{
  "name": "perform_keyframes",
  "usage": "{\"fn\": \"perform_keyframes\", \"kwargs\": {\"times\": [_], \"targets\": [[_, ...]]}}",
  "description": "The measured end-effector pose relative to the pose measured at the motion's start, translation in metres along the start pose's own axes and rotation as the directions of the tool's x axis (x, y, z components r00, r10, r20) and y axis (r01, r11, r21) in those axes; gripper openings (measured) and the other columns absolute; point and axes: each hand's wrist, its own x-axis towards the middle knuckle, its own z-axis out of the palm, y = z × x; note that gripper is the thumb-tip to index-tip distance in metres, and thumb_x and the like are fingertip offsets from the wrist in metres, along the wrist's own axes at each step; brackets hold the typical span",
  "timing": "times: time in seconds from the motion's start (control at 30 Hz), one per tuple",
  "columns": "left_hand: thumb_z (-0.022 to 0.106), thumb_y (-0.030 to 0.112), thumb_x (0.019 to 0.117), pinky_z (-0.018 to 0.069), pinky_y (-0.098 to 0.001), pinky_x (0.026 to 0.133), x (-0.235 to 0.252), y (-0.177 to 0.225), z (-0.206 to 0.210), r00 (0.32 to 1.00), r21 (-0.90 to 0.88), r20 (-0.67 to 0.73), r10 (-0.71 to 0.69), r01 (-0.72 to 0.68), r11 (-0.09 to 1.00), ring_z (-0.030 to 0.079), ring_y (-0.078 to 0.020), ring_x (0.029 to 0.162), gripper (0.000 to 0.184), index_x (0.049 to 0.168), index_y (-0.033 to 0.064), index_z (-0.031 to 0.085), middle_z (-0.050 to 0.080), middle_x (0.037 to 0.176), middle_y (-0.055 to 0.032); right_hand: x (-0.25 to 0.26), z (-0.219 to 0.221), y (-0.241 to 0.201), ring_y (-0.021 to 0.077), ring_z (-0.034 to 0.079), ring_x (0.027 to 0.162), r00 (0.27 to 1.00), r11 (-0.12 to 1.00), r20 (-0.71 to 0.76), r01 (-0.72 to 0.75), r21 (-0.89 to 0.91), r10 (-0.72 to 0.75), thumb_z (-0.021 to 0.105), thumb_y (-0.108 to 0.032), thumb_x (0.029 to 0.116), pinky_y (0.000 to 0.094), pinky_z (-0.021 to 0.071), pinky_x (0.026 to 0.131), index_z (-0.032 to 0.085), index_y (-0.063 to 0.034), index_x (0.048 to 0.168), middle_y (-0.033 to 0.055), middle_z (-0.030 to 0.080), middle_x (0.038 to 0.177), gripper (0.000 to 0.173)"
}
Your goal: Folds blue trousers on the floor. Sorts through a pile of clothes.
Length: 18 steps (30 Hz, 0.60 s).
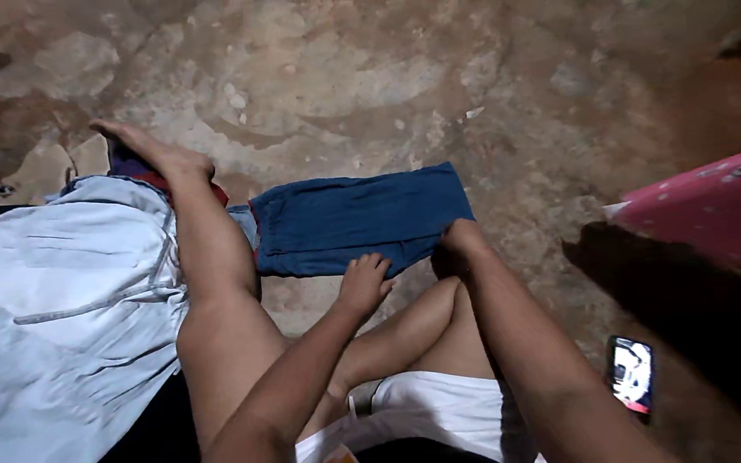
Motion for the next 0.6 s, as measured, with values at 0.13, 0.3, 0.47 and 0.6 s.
{"fn": "perform_keyframes", "kwargs": {"times": [0.13, 0.3, 0.47, 0.6], "targets": [[0.064, 0.042, 0.0990, 0.0435, -0.0555, 0.105, 0.015, 0.020, 0.022, 0.990, -0.029, -0.014, -0.143, 0.143, 0.989, 0.055, -0.0351, 0.128, 0.054, 0.144, 0.0129, 0.056, 0.060, 0.137, -0.0153, 0.007, -0.007, 0.032, 0.0512, 0.054, 0.128, 0.972, 0.910, -0.098, -0.160, 0.381, 0.212, 0.080, -0.017, 0.0873, 0.0697, 0.0432, 0.104, 0.050, 0.0031, 0.144, 0.0338, 0.057, 0.136, 0.067], [0.050, 0.016, 0.1040, 0.0452, -0.0518, 0.103, 0.021, 0.021, 0.022, 0.984, -0.025, -0.030, -0.176, 0.176, 0.984, 0.058, -0.0322, 0.125, 0.039, 0.142, 0.0154, 0.058, 0.063, 0.135, -0.0115, 0.027, -0.001, 0.047, 0.0479, 0.058, 0.123, 0.969, 0.849, -0.107, -0.139, 0.509, 0.223, 0.086, -0.006, 0.0751, 0.0680, 0.0482, 0.098, 0.049, -0.0092, 0.146, 0.0294, 0.058, 0.135, 0.080], [0.046, 0.013, 0.1039, 0.0432, -0.0493, 0.108, 0.018, 0.010, 0.014, 0.990, -0.116, 0.028, -0.135, 0.137, 0.984, 0.058, -0.0310, 0.126, 0.038, 0.137, 0.0128, 0.064, 0.065, 0.131, -0.0137, 0.059, 0.006, 0.057, 0.0442, 0.059, 0.122, 0.957, 0.842, -0.108, -0.177, 0.510, 0.267, 0.064, -0.015, 0.0972, 0.0648, 0.0481, 0.098, 0.064, -0.0063, 0.132, 0.0260, 0.062, 0.131, 0.036], [0.045, 0.012, 0.1029, 0.0428, -0.0488, 0.109, 0.013, 0.000, 0.016, 0.994, -0.146, 0.066, -0.084, 0.092, 0.985, 0.059, -0.0319, 0.124, 0.041, 0.139, 0.0138, 0.064, 0.066, 0.127, -0.0155, 0.063, 0.008, 0.056, 0.0417, 0.061, 0.119, 0.937, 0.773, -0.094, -0.217, 0.596, 0.335, 0.059, -0.012, 0.0979, 0.0609, 0.0513, 0.095, 0.063, -0.0058, 0.131, 0.0258, 0.061, 0.131, 0.034]]}}
